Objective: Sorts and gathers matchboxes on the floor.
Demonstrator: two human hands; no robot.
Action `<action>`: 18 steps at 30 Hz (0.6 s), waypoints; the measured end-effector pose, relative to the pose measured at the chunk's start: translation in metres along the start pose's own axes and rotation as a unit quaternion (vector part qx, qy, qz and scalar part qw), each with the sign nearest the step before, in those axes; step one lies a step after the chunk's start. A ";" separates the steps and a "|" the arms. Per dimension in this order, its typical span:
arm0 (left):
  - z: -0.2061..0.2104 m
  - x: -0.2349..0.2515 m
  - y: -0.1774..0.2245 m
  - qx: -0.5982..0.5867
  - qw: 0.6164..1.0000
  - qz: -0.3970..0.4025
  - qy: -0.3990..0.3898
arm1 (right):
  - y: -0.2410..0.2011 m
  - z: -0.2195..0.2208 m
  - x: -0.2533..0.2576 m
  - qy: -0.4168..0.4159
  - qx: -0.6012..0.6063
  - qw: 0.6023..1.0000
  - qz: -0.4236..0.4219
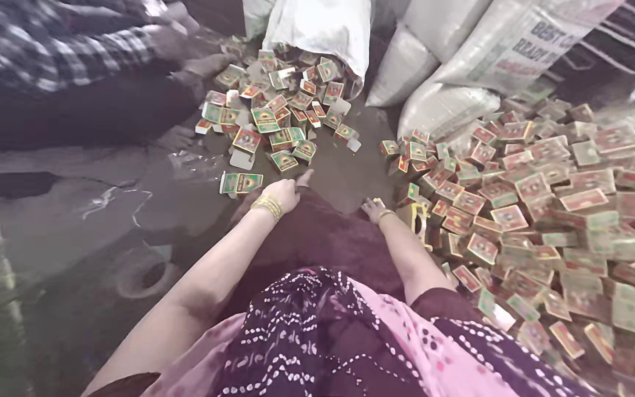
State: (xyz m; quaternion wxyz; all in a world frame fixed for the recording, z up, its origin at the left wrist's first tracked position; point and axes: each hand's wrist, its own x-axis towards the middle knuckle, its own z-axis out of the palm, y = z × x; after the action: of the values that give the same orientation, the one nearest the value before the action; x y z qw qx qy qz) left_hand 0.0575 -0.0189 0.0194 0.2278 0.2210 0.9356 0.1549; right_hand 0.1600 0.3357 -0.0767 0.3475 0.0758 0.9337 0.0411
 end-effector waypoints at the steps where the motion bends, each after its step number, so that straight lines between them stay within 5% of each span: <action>1: -0.001 -0.001 0.003 -0.019 1.000 0.001 -0.011 | 0.006 0.002 0.000 0.015 0.010 1.000 0.009; 10: 0.010 0.050 0.109 -0.313 0.943 0.107 -0.035 | 0.016 -0.018 0.006 0.084 0.112 0.989 0.042; 14: 0.057 0.110 0.099 -0.257 0.958 0.118 -0.043 | 0.012 -0.035 0.034 0.109 0.139 0.984 -0.002; 18: 0.054 0.143 0.079 -0.238 0.962 0.104 -0.089 | 0.017 -0.055 0.092 0.115 0.210 0.970 -0.025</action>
State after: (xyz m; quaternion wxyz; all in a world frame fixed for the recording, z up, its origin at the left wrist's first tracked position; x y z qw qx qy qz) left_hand -0.0030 0.1276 -0.0464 0.3386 0.2693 0.8196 0.3755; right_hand 0.0570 0.3666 -0.0917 0.2145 0.1185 0.9568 -0.1564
